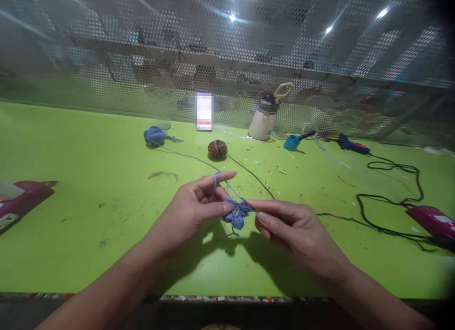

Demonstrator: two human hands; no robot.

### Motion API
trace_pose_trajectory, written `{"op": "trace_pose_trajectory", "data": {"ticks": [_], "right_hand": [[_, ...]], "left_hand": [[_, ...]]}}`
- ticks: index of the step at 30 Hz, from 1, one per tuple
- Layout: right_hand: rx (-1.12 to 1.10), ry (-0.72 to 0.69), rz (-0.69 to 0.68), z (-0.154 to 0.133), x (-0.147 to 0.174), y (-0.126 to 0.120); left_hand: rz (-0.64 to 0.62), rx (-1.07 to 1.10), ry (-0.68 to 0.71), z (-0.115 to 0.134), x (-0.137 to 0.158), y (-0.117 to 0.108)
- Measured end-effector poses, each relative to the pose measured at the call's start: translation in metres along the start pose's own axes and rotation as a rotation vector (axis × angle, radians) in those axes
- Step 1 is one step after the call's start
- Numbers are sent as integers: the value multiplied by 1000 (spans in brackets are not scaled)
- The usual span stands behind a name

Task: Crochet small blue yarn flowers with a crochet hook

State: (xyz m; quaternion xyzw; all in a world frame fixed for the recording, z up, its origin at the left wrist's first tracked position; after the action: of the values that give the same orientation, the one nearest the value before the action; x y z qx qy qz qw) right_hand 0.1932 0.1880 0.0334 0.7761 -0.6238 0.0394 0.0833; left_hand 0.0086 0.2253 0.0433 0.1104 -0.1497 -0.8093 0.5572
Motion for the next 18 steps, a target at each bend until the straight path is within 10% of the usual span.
{"op": "trace_pose_trajectory", "data": {"ticks": [7, 18], "right_hand": [[-146, 102, 39, 11, 0, 4], [-210, 72, 52, 17, -4, 3]], "left_hand": [[135, 146, -43, -3, 1, 5], [9, 46, -64, -11, 1, 6]]}}
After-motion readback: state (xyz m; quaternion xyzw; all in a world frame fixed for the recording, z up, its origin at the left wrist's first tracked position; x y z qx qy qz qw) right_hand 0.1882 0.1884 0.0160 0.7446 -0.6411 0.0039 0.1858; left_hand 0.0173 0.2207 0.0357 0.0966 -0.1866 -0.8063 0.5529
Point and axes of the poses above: each hand's wrist, its own x-axis away from the middle knuckle, its own y-axis out of the palm, z = x × y, the point moved 3 cm from there along -x, towards the middle knuckle, and after that the axes turned 6 degrees about y, right-handed, at the moved point
